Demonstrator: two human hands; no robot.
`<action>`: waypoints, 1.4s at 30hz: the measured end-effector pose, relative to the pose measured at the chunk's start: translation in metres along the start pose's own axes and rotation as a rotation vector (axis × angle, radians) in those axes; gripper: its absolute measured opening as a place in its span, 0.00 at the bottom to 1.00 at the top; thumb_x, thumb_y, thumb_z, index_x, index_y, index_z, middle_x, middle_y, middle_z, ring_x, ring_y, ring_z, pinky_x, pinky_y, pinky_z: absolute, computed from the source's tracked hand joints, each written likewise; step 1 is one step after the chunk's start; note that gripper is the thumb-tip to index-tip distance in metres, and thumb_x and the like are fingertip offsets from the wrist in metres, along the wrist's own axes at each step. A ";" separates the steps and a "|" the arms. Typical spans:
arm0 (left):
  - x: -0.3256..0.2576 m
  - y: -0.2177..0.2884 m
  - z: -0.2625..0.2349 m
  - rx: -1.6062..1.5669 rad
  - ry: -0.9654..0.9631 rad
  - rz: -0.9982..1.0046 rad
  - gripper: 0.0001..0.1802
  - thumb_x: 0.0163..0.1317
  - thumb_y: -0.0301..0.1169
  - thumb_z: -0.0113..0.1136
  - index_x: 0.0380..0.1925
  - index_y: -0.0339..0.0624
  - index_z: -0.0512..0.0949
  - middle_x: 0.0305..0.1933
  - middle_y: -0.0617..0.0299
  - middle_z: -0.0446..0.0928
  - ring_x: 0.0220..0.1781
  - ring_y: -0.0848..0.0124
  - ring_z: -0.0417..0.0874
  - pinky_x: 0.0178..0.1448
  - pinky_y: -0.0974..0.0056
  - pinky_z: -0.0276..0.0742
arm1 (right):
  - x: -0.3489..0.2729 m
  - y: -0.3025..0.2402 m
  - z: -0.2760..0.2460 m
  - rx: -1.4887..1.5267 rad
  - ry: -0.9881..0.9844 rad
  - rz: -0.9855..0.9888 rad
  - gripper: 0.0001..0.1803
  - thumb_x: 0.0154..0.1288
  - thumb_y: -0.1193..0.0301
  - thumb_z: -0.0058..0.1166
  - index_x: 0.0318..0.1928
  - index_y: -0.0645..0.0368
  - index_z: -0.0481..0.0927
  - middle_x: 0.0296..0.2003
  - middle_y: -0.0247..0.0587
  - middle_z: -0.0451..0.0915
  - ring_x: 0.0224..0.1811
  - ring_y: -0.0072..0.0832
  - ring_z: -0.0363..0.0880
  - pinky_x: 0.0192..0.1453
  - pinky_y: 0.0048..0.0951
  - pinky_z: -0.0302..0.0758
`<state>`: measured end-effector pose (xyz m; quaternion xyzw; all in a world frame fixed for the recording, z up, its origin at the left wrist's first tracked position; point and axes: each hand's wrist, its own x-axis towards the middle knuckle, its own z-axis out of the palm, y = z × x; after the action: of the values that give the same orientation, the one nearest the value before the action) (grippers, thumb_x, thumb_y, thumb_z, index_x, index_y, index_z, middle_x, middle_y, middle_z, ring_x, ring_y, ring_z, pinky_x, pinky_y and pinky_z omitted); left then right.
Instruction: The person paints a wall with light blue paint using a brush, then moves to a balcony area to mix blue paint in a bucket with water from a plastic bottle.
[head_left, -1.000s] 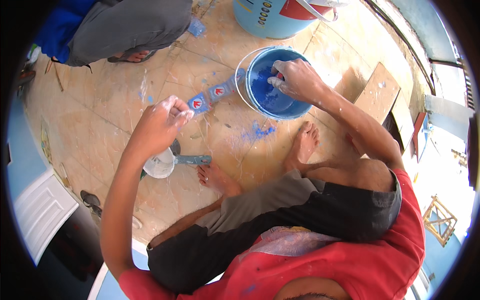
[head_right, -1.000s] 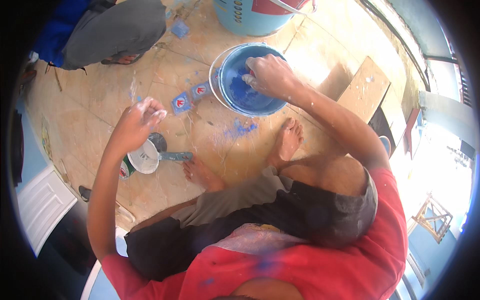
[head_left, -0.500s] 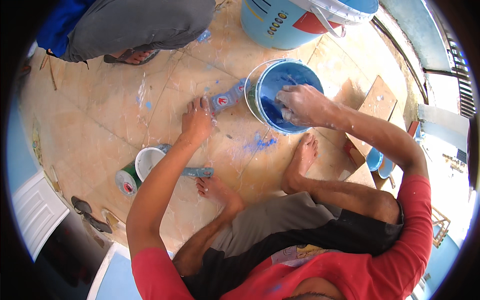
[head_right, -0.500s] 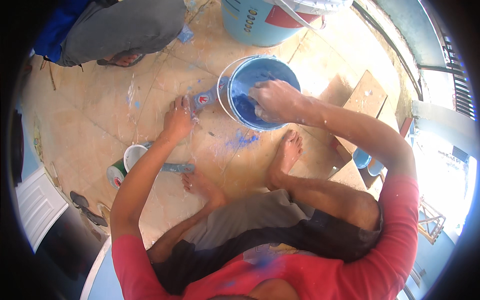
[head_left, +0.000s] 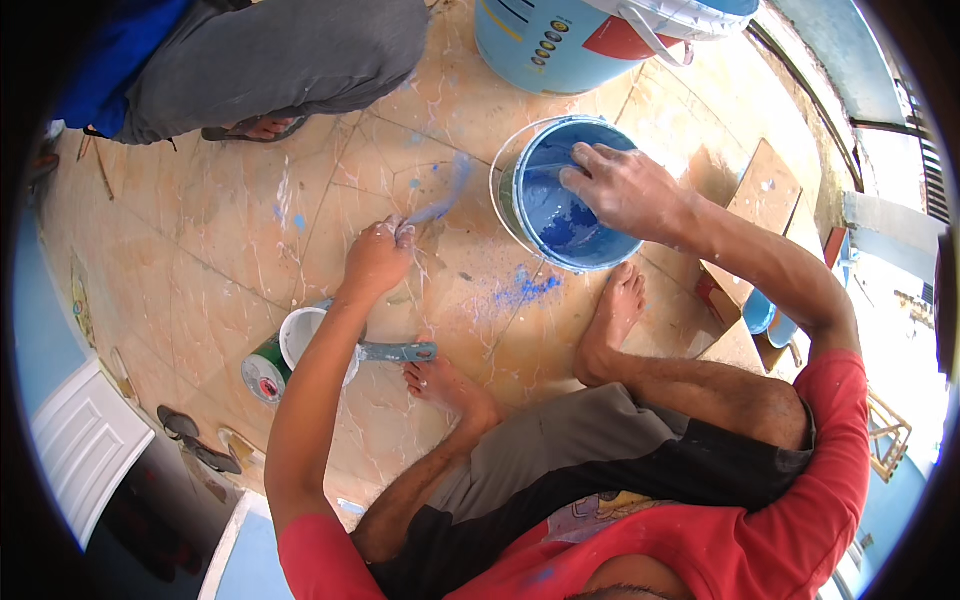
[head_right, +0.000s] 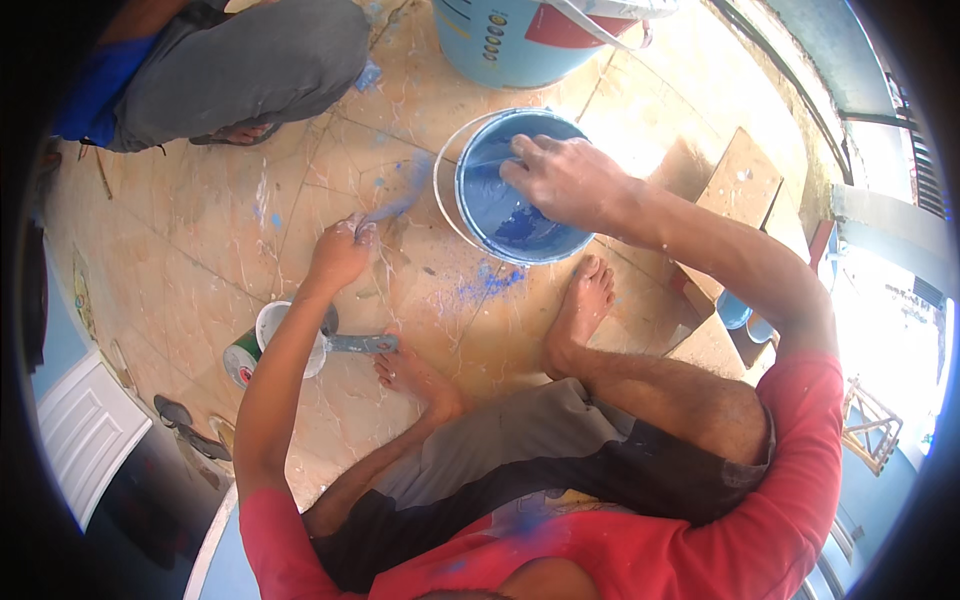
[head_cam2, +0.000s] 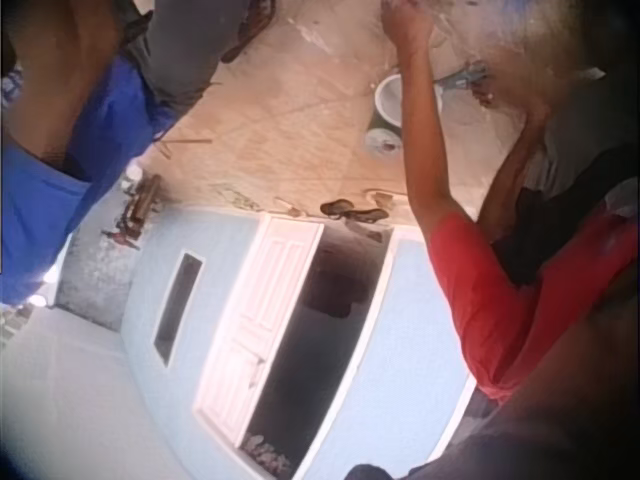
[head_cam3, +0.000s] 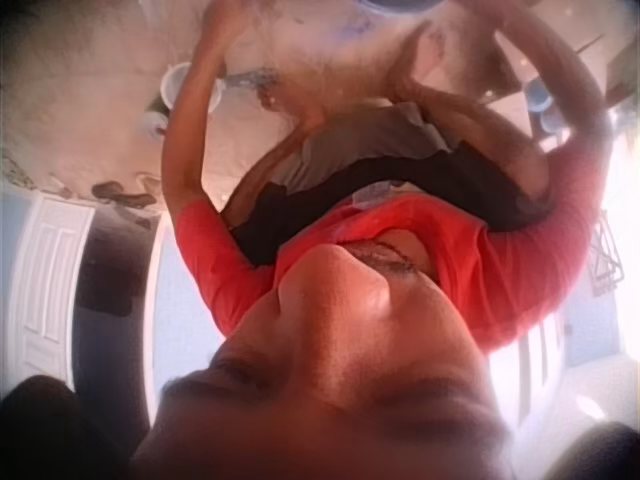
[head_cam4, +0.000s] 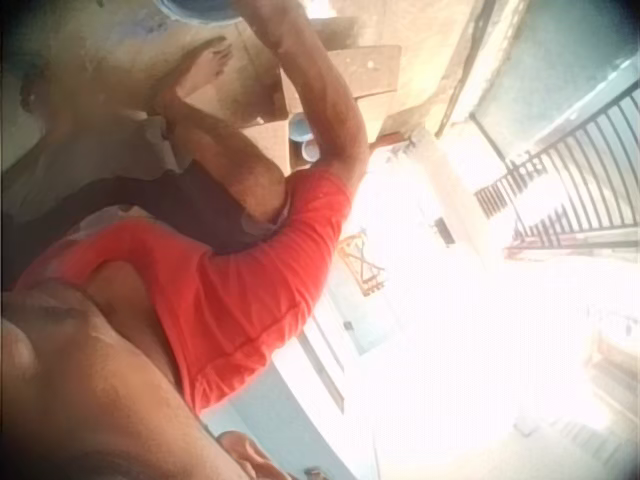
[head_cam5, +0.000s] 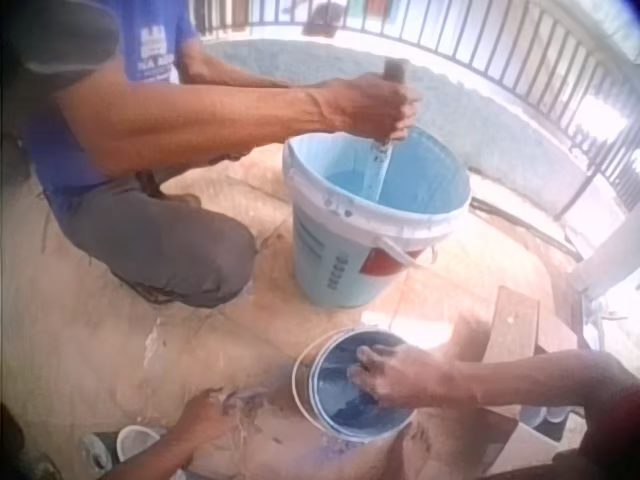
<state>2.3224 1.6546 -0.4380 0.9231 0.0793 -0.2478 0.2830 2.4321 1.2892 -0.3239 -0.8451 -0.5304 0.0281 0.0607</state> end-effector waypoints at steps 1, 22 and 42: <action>0.000 -0.001 -0.002 -0.034 -0.037 -0.042 0.23 0.76 0.44 0.56 0.57 0.35 0.83 0.52 0.36 0.85 0.57 0.38 0.85 0.63 0.42 0.80 | 0.001 0.000 0.002 -0.044 -0.030 -0.017 0.12 0.66 0.75 0.59 0.49 0.65 0.83 0.48 0.58 0.83 0.46 0.46 0.90 0.42 0.41 0.90; -0.002 -0.037 -0.005 0.261 -0.085 -0.060 0.22 0.67 0.42 0.64 0.48 0.32 0.86 0.47 0.35 0.87 0.53 0.38 0.88 0.60 0.43 0.83 | 0.014 0.002 -0.004 0.311 -0.649 0.474 0.14 0.57 0.69 0.60 0.31 0.72 0.87 0.31 0.63 0.86 0.38 0.55 0.89 0.46 0.49 0.85; -0.030 0.147 -0.025 -0.408 0.019 0.148 0.30 0.73 0.44 0.69 0.61 0.29 0.77 0.43 0.48 0.89 0.45 0.58 0.91 0.51 0.56 0.84 | 0.024 -0.001 -0.009 -0.137 -0.474 0.194 0.09 0.70 0.75 0.58 0.41 0.69 0.87 0.39 0.56 0.90 0.44 0.43 0.93 0.50 0.40 0.90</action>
<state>2.3490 1.5476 -0.3338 0.8523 0.0626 -0.1967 0.4806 2.4422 1.3107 -0.3145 -0.8639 -0.4471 0.1948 -0.1255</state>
